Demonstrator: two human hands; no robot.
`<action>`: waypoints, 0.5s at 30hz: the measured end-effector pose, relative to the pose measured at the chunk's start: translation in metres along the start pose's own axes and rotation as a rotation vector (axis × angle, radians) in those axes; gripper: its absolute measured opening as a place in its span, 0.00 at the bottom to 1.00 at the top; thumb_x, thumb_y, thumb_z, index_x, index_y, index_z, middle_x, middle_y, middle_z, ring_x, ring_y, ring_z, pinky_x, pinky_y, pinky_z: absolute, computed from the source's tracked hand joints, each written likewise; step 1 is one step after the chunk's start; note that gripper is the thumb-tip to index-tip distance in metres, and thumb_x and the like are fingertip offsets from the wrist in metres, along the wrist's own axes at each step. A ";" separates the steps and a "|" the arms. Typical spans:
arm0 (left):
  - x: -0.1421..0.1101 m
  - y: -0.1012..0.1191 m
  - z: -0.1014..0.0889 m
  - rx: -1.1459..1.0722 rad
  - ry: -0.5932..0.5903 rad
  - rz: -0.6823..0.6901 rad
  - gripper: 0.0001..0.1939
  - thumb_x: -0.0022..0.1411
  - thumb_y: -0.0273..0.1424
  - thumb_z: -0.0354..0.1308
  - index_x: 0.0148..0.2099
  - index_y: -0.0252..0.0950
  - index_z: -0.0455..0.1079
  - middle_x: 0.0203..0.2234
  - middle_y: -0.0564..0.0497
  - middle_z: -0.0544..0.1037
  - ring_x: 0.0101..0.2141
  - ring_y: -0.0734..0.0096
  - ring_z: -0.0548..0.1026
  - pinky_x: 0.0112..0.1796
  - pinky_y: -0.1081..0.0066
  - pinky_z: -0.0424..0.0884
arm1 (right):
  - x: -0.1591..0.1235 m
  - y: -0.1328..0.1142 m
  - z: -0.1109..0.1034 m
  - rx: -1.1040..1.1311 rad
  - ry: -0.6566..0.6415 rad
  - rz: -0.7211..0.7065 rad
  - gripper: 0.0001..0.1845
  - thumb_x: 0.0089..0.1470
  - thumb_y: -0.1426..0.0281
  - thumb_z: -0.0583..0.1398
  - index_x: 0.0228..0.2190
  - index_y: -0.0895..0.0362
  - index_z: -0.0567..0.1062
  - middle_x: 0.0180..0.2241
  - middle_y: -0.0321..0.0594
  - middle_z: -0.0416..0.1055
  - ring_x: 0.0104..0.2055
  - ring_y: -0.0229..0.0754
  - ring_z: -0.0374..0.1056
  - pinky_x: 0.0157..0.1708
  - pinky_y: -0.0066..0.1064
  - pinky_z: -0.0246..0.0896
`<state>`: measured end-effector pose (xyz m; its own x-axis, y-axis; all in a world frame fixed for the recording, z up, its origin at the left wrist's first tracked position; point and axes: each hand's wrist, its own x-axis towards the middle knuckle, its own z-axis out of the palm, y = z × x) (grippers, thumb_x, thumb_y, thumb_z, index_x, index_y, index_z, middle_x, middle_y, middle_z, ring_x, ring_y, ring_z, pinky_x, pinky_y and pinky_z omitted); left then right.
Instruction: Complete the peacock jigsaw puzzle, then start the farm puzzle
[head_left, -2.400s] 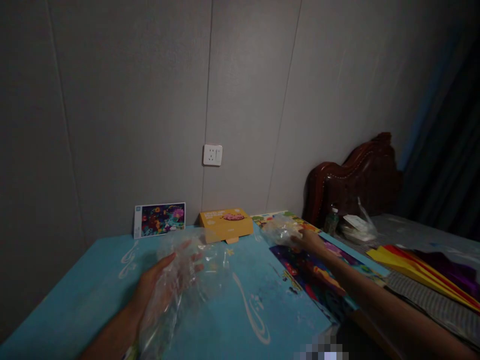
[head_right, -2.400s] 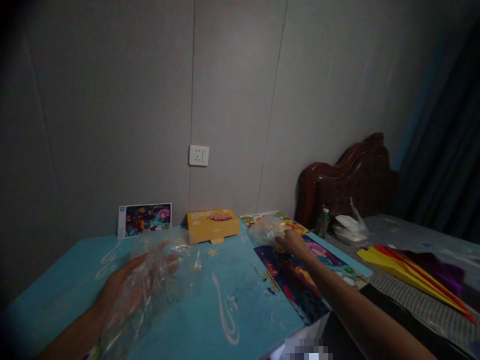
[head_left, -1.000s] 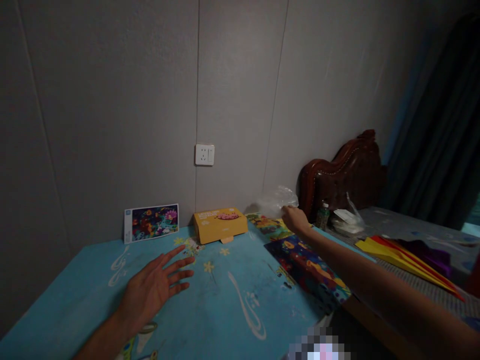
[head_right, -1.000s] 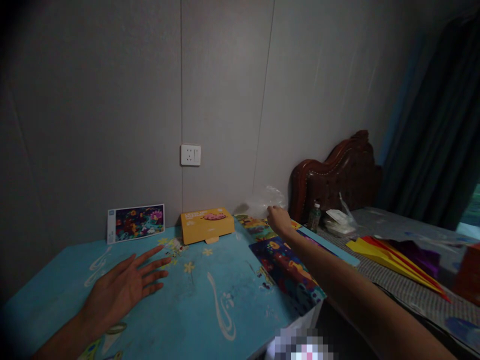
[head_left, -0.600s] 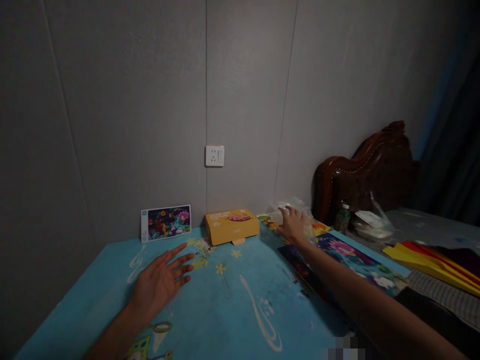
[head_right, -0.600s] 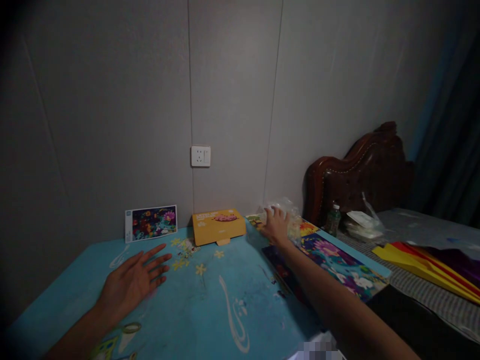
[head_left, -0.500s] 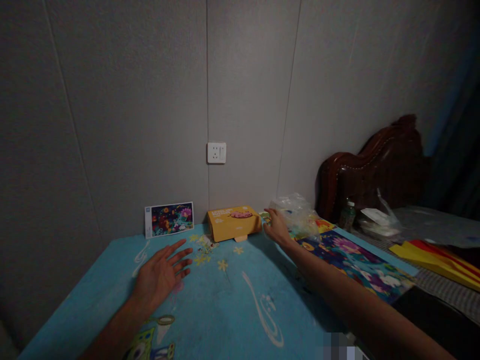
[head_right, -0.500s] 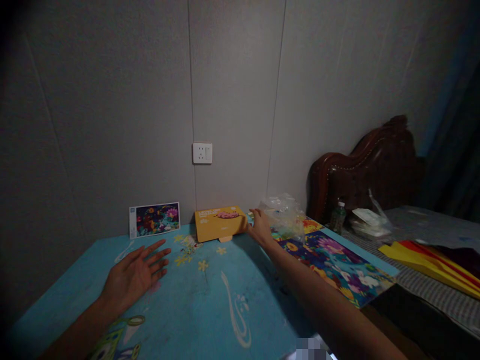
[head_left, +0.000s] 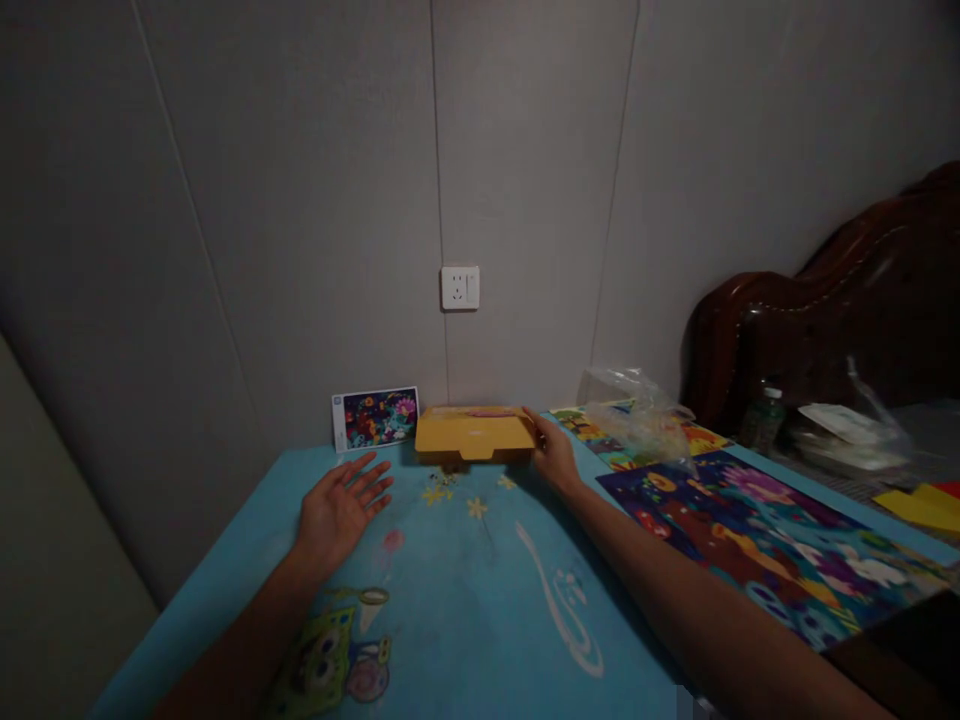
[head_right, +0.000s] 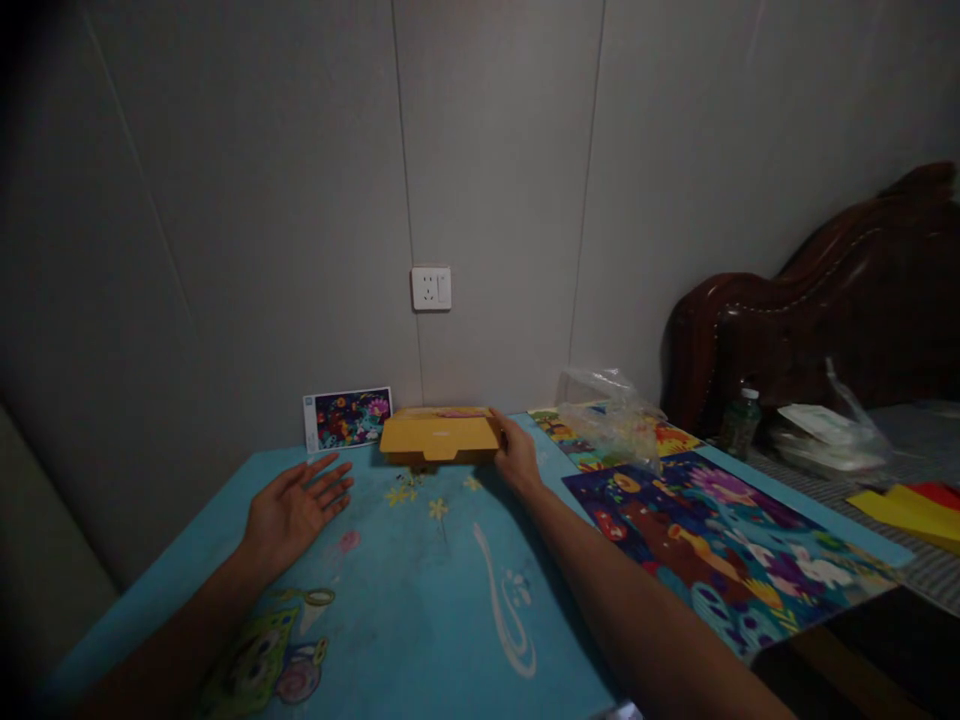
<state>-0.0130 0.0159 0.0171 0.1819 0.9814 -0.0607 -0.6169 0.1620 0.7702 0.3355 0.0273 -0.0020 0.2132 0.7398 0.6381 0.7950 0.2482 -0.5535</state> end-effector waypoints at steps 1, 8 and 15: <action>0.000 0.000 0.001 0.004 0.005 0.000 0.20 0.59 0.30 0.52 0.53 0.28 0.68 0.45 0.35 0.76 0.38 0.58 0.78 0.36 0.61 0.75 | 0.002 0.000 -0.001 0.022 0.010 -0.020 0.36 0.44 0.80 0.51 0.57 0.59 0.68 0.48 0.45 0.73 0.44 0.45 0.68 0.44 0.35 0.63; 0.000 0.000 0.001 0.060 0.056 0.026 0.18 0.59 0.29 0.52 0.51 0.29 0.69 0.42 0.37 0.76 0.34 0.61 0.77 0.33 0.64 0.74 | 0.013 -0.008 -0.003 0.163 0.167 -0.087 0.13 0.48 0.70 0.56 0.33 0.56 0.79 0.33 0.44 0.75 0.39 0.48 0.64 0.45 0.39 0.58; 0.005 -0.004 -0.001 0.079 0.105 0.085 0.16 0.58 0.28 0.51 0.48 0.29 0.70 0.40 0.39 0.77 0.33 0.63 0.77 0.33 0.65 0.74 | 0.017 -0.026 -0.018 0.359 0.334 -0.012 0.24 0.53 0.51 0.57 0.18 0.56 0.67 0.18 0.32 0.58 0.24 0.36 0.54 0.28 0.29 0.51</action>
<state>-0.0109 0.0201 0.0129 0.0476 0.9973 -0.0561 -0.5639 0.0732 0.8226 0.3282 0.0224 0.0328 0.4222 0.5090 0.7501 0.5651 0.4992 -0.6569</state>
